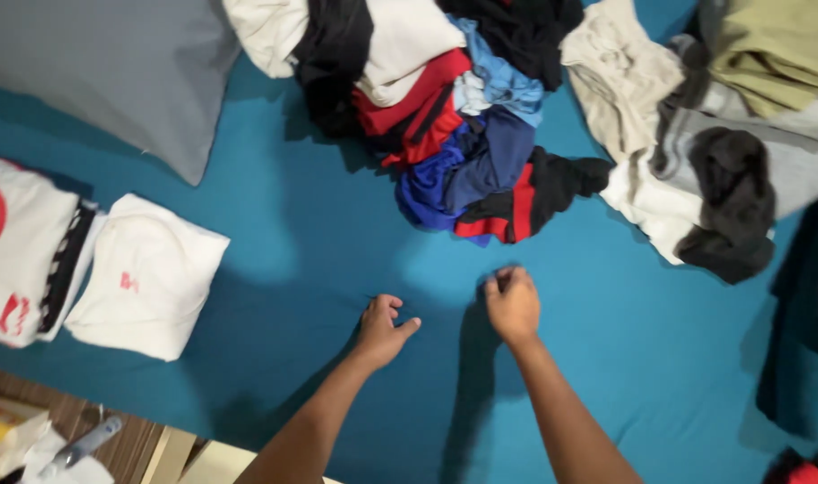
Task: Folding various t-shirts and garments on a bed.
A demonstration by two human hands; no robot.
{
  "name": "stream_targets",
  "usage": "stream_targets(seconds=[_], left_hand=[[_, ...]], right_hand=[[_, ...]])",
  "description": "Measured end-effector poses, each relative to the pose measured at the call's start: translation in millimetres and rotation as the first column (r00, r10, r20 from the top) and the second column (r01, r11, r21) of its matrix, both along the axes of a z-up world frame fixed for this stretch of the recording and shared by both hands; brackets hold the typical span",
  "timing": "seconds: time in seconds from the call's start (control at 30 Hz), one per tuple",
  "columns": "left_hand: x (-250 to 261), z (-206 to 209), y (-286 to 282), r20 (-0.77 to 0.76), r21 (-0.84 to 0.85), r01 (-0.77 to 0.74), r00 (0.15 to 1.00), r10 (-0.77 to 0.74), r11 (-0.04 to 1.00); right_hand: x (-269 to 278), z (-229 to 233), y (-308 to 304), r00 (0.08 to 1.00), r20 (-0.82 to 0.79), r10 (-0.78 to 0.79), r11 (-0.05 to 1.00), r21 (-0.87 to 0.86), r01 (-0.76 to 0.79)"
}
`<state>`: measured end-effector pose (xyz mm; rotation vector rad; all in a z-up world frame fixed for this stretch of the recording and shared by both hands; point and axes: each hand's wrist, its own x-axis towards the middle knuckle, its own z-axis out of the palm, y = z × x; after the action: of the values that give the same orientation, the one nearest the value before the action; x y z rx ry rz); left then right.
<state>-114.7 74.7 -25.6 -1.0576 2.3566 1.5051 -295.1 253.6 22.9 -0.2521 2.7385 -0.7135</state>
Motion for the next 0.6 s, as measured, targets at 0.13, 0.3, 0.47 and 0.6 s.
stream_targets(seconds=[0.13, 0.3, 0.47, 0.6], left_hand=[[-3, 1, 0, 0.055, 0.048, -0.048, 0.997, 0.045, 0.998], [-5, -5, 1, 0.103, 0.011, -0.008, 0.995, 0.007, 1.000], [1, 1, 0, 0.050, 0.028, -0.022, 0.999, 0.020, 0.999], [12, -19, 2, -0.076, 0.153, -0.158, 0.982, 0.171, 0.975]], right_hand=[[-13, 55, -68, 0.994, -0.058, 0.091, 0.977, -0.187, -0.100], [-41, 74, -168, 0.924, -0.314, 0.219, 0.825, -0.446, -0.347], [-103, -15, -228, 0.969, -0.232, -0.085, 0.924, -0.382, -0.011], [-127, -37, -227, 0.976, -0.209, -0.057, 0.990, -0.140, 0.028]])
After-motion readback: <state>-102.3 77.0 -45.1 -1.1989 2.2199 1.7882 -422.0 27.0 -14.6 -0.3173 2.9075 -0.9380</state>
